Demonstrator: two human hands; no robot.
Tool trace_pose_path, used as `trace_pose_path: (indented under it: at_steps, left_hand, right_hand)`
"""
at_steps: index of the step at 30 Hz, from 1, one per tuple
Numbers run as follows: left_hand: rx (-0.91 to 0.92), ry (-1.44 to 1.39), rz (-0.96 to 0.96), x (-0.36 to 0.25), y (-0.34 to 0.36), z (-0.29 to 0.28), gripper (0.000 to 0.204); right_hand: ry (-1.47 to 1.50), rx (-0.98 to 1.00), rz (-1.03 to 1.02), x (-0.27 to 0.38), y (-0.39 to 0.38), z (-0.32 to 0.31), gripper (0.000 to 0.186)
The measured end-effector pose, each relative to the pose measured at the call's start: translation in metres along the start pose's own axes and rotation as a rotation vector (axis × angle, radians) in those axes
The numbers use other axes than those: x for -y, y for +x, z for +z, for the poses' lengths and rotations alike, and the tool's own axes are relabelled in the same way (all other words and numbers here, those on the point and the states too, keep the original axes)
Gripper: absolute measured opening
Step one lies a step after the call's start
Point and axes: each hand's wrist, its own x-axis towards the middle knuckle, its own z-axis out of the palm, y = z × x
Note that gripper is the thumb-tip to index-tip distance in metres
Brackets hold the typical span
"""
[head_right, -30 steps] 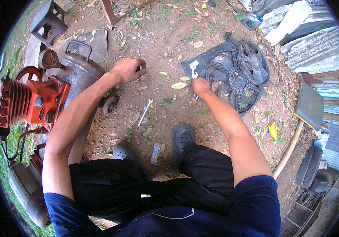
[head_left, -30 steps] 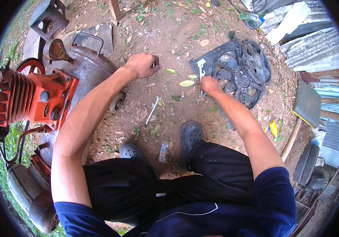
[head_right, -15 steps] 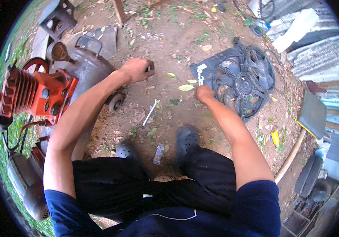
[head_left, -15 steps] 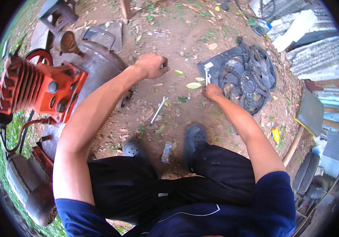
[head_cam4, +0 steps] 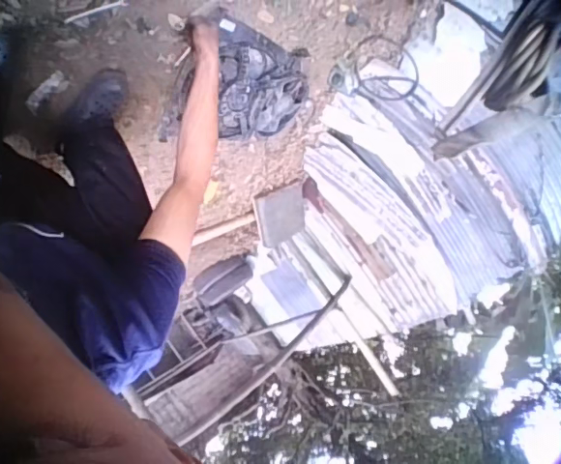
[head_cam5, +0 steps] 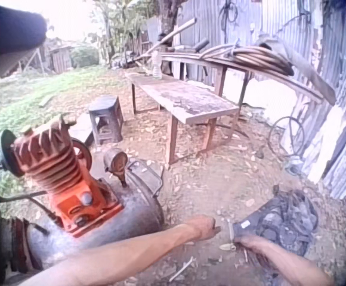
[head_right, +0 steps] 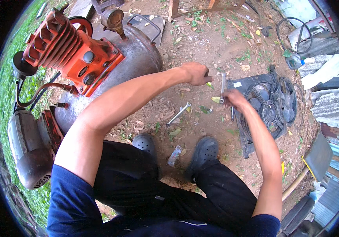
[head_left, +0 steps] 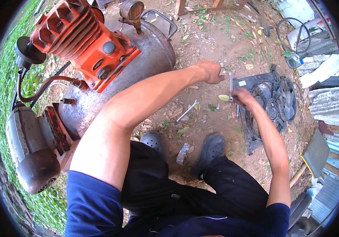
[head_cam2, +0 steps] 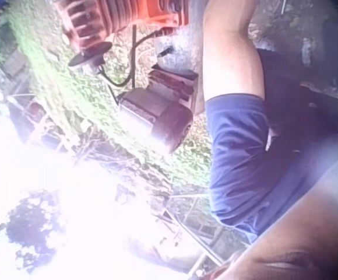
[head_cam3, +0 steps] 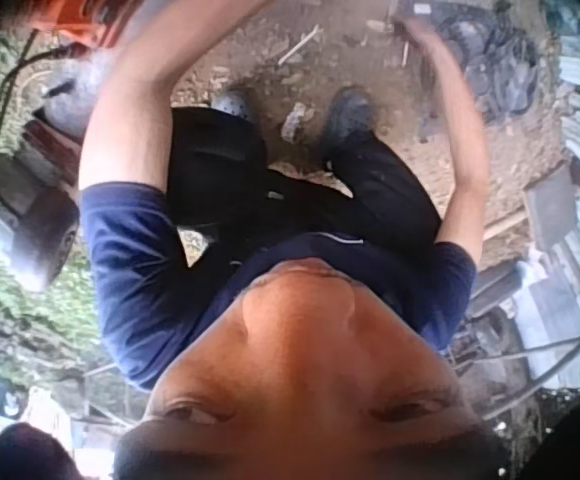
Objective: The person works on a motor and air compressor assembly, using a wrench to tighten or loosen bolts on the pump and motor housing.
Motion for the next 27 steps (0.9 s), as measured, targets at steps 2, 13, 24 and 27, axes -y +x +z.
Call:
trace_pose_path:
  at_steps: [2,13,24,27]
  left_hand:
    - [-0.067,-0.075,0.023,-0.004,0.006,-0.004,0.048]
    - [-0.211,-1.392,0.321,-0.058,0.005,-0.062,0.038]
    - [-0.565,-1.620,0.203,-0.028,0.000,-0.078,0.035]
    - [-0.565,-1.619,0.114,-0.011,-0.005,-0.078,0.039]
  right_hand:
    - [0.022,-0.002,-0.110,0.044,-0.025,-0.003,0.019]
    - [0.065,-0.256,-0.518,0.193,-0.118,-0.020,0.021]
    - [0.320,-0.481,-0.715,0.271,-0.091,0.009,0.022]
    - [0.345,-0.509,-0.740,0.289,-0.083,0.006,0.026]
